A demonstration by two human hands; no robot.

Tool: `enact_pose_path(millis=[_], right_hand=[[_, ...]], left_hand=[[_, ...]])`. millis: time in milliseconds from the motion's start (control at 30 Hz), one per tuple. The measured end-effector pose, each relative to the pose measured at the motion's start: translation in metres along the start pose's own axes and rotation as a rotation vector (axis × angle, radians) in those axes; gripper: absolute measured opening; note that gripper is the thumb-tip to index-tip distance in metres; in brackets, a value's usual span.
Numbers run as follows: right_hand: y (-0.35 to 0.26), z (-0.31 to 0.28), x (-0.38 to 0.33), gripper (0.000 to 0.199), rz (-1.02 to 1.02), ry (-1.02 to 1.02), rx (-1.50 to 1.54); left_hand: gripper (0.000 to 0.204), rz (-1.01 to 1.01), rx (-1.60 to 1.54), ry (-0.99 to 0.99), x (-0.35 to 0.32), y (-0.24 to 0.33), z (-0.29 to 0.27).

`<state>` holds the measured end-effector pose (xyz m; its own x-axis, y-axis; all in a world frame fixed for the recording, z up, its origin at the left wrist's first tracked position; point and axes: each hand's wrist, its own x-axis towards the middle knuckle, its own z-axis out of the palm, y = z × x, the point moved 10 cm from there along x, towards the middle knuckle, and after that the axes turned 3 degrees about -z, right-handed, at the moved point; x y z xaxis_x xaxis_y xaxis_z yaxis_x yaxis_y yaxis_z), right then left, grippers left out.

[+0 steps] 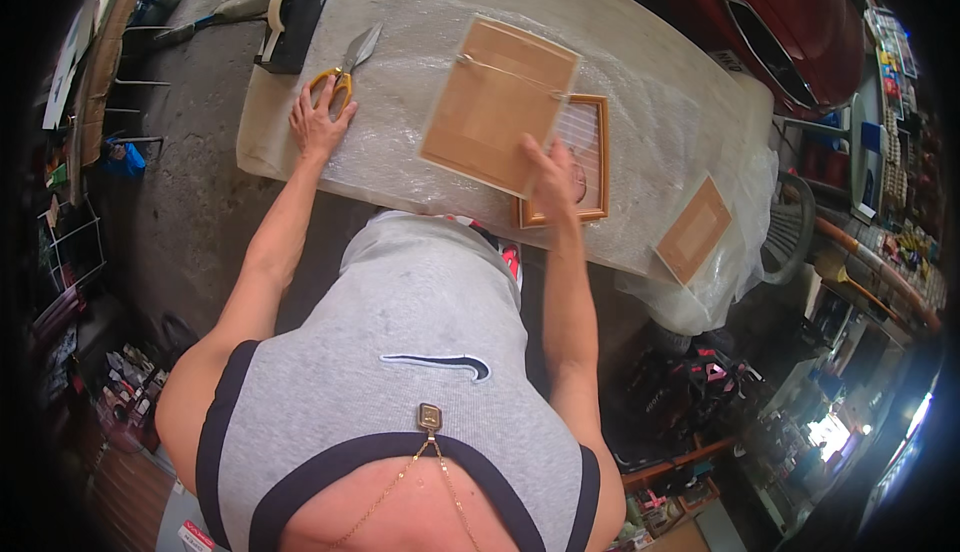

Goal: The person retrieves several small wooden picture frames from a nearby area and places them on a table covered with bubble wrap. Using scissors, the person cuts pieces of bubble wrap to size, wraps each frame individually, and secures the wrapping with tape. The wrapped frames are set aside on the table.

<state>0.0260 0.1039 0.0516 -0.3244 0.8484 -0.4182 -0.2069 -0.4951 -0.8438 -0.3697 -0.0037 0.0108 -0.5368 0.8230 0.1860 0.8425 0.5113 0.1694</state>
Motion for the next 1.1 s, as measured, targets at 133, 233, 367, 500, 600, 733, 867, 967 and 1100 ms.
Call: enact_pose_path(millis=[133,233,367,500,600,733,867,967,1100], right_hand=[[0.079,0.061,0.041,0.041,0.009,-0.070,0.115],[0.121,0.079,0.048,0.042,0.117,-0.083,0.176],[0.141,0.089,0.047,0.045,0.219,-0.105,0.200],[0.144,0.092,0.054,0.047,0.260,-0.129,0.116],[0.142,0.098,0.061,0.047,0.236,-0.167,0.128],[0.143,0.097,0.067,0.046,0.258,-0.135,0.092],[0.128,0.097,0.070,0.045,0.244,-0.156,0.126],[0.115,0.092,0.065,0.044,0.222,-0.168,0.158],[0.113,0.081,0.051,0.045,0.219,-0.114,0.189]], left_hand=[[0.072,-0.129,0.003,-0.022,0.001,-0.021,-0.002],[0.072,-0.151,-0.020,-0.026,0.000,-0.035,-0.007],[0.069,-0.168,0.025,-0.017,-0.016,-0.053,-0.021],[0.060,-0.176,0.180,0.056,-0.026,-0.055,-0.046],[0.054,-0.083,-0.144,-0.002,-0.032,-0.036,-0.054],[0.051,-0.079,-0.386,-0.294,-0.068,-0.007,-0.036],[0.048,-0.057,-0.358,-0.286,-0.089,-0.005,-0.033],[0.047,-0.073,-0.416,-0.302,-0.092,-0.013,-0.027],[0.048,-0.121,-0.465,-0.333,-0.095,-0.020,-0.025]])
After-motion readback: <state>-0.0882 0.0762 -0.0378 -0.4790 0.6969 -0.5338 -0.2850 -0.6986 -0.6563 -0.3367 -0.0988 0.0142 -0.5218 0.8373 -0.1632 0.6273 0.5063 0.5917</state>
